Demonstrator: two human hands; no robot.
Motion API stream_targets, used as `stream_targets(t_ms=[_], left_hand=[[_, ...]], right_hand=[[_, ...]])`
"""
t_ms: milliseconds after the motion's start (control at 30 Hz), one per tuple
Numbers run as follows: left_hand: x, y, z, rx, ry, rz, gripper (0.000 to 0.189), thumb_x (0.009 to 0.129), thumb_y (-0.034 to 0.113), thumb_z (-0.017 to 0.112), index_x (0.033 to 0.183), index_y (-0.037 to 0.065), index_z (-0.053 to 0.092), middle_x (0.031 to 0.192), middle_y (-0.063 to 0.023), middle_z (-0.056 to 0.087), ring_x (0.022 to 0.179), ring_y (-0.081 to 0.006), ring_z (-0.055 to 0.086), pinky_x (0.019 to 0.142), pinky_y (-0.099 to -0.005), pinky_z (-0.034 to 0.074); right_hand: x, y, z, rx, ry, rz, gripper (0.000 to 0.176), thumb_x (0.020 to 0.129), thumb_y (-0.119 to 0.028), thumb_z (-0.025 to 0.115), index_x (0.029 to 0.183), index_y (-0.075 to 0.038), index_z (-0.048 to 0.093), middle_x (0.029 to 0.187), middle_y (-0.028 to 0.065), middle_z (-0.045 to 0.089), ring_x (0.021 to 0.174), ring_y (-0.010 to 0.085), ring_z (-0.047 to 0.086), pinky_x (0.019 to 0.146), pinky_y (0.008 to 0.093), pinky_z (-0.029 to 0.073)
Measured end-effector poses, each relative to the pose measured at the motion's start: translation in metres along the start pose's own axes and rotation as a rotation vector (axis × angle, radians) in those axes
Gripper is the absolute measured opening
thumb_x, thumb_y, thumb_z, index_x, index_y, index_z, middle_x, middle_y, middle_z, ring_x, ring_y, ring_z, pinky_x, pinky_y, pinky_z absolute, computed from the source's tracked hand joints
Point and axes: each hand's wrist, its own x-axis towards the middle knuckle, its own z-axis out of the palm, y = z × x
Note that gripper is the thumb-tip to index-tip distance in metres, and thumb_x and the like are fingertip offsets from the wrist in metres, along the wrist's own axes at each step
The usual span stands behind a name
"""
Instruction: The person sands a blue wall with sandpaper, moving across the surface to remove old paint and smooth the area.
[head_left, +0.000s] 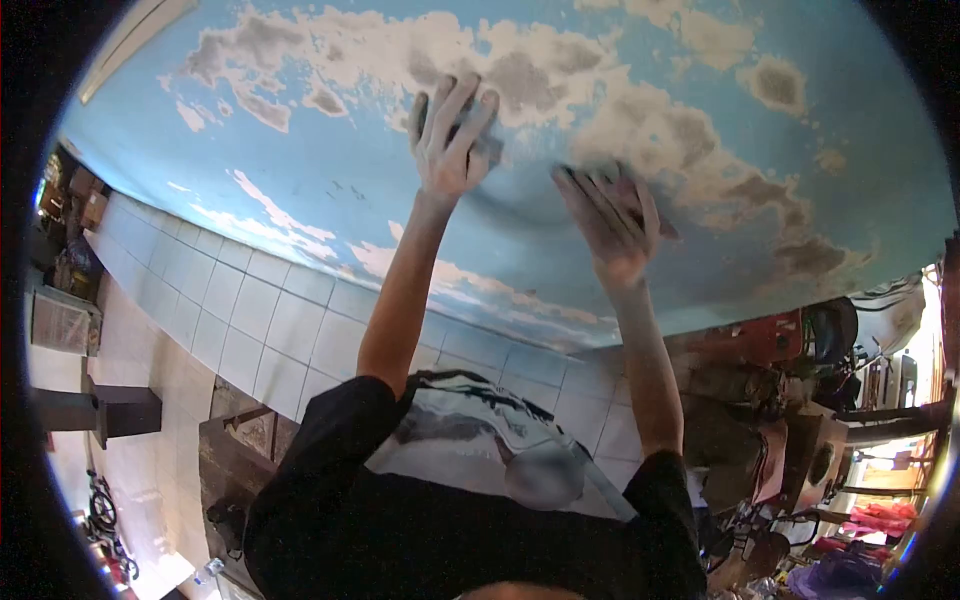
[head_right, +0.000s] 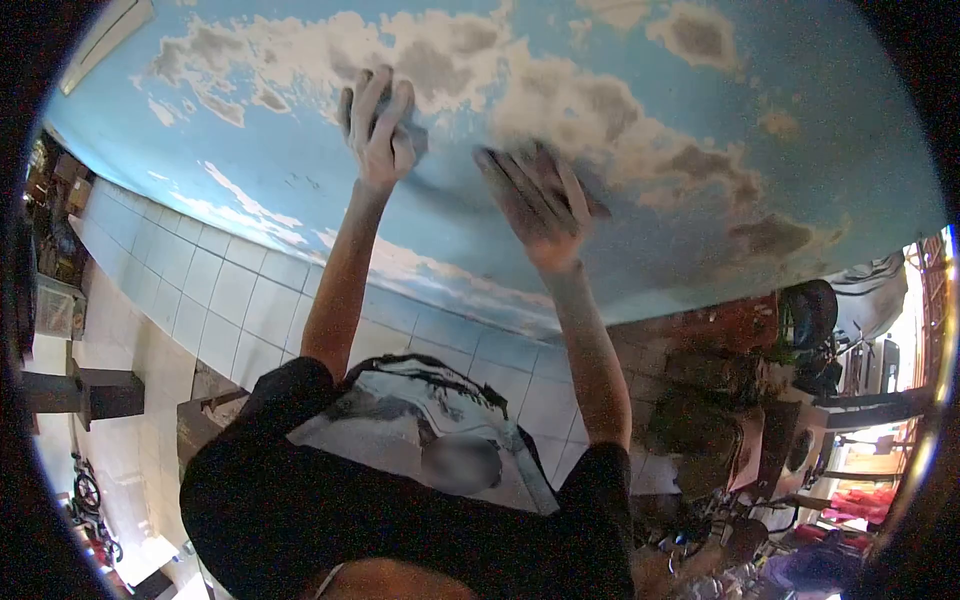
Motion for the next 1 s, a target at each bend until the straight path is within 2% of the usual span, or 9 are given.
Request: stream_targets(t_ms=[267, 333, 400, 533, 600, 667, 767, 833, 1000], left_hand=[[0.003, 0.002, -0.012, -0.081, -0.083, -0.018, 0.046, 0.079, 0.008, 0.04, 0.116, 0.015, 0.067, 0.128, -0.0088, 0.058, 0.123, -0.0299, 0.051, 0.107, -0.0459, 0.028], [0.003, 0.0, -0.019, -0.093, -0.158, -0.002, 0.048, 0.076, 0.006, 0.044, 0.119, 0.014, 0.065, 0.133, -0.0097, 0.054, 0.124, -0.0314, 0.049, 0.107, -0.0478, 0.03], [0.009, -0.001, -0.03, -0.082, -0.206, -0.003, 0.05, 0.075, 0.006, 0.044, 0.121, 0.013, 0.063, 0.135, -0.01, 0.052, 0.125, -0.0317, 0.049, 0.106, -0.0488, 0.031], [0.017, -0.007, -0.039, -0.116, -0.255, 0.009, 0.054, 0.074, 0.006, 0.046, 0.126, 0.012, 0.059, 0.14, -0.0119, 0.047, 0.125, -0.0323, 0.049, 0.103, -0.0521, 0.035], [0.016, -0.01, -0.037, -0.1, -0.221, -0.015, 0.055, 0.073, 0.005, 0.046, 0.127, 0.01, 0.058, 0.138, -0.0126, 0.048, 0.124, -0.0328, 0.049, 0.103, -0.0524, 0.034], [0.015, -0.013, -0.037, -0.089, -0.194, -0.039, 0.056, 0.072, 0.005, 0.047, 0.127, 0.009, 0.057, 0.137, -0.0134, 0.05, 0.124, -0.0333, 0.049, 0.103, -0.0527, 0.034], [0.014, -0.016, -0.036, -0.09, -0.168, -0.059, 0.053, 0.072, 0.003, 0.048, 0.124, 0.004, 0.057, 0.133, -0.0156, 0.053, 0.123, -0.0337, 0.05, 0.104, -0.0522, 0.032], [0.008, -0.023, -0.037, -0.052, -0.038, -0.064, 0.051, 0.071, 0.0, 0.047, 0.121, 0.001, 0.057, 0.13, -0.0171, 0.055, 0.122, -0.0334, 0.051, 0.105, -0.051, 0.031], [-0.01, -0.037, -0.052, -0.057, -0.034, -0.156, 0.053, 0.072, -0.005, 0.043, 0.123, 0.0, 0.055, 0.132, -0.0177, 0.052, 0.124, -0.0328, 0.048, 0.106, -0.0496, 0.03]], right_hand=[[-0.019, -0.008, 0.035, -0.065, -0.187, -0.325, 0.042, 0.098, -0.03, 0.044, 0.129, -0.002, 0.048, 0.131, 0.013, 0.052, 0.126, 0.0244, 0.046, 0.109, 0.0378, 0.035], [-0.04, -0.018, 0.003, 0.581, 0.015, 0.606, 0.022, 0.083, -0.004, 0.06, 0.097, -0.017, 0.072, 0.107, -0.0008, 0.069, 0.109, 0.0116, 0.061, 0.107, 0.0352, 0.038], [-0.052, 0.004, -0.037, 0.272, -0.166, 0.263, 0.024, 0.085, -0.009, 0.066, 0.106, -0.019, 0.069, 0.109, -0.0038, 0.067, 0.106, 0.0113, 0.06, 0.097, 0.0342, 0.043], [-0.058, 0.005, -0.028, 0.256, -0.15, 0.382, 0.025, 0.081, -0.007, 0.07, 0.102, -0.022, 0.072, 0.104, -0.0049, 0.069, 0.1, 0.0137, 0.063, 0.092, 0.0355, 0.045], [-0.009, -0.007, -0.018, 0.189, -0.116, 0.085, 0.027, 0.08, -0.01, 0.071, 0.105, -0.019, 0.07, 0.108, -0.0028, 0.068, 0.103, 0.0134, 0.062, 0.092, 0.0351, 0.045], [0.022, -0.022, 0.006, 0.24, -0.073, -0.01, 0.029, 0.08, -0.012, 0.072, 0.107, -0.018, 0.069, 0.11, -0.0022, 0.067, 0.107, 0.0122, 0.061, 0.096, 0.0364, 0.045], [0.025, -0.032, 0.056, 0.275, -0.115, -0.085, 0.034, 0.077, -0.002, 0.066, 0.105, -0.021, 0.071, 0.103, -0.0011, 0.07, 0.101, 0.0154, 0.065, 0.093, 0.0379, 0.043], [0.023, -0.032, 0.048, 0.309, -0.103, -0.07, 0.037, 0.076, 0.0, 0.066, 0.106, -0.021, 0.07, 0.102, -0.0009, 0.07, 0.102, 0.0155, 0.064, 0.091, 0.0385, 0.045], [-0.027, -0.009, 0.001, 0.278, -0.16, 0.018, 0.043, 0.073, 0.006, 0.065, 0.106, -0.02, 0.07, 0.101, 0.0007, 0.07, 0.103, 0.0168, 0.064, 0.09, 0.0425, 0.047]])
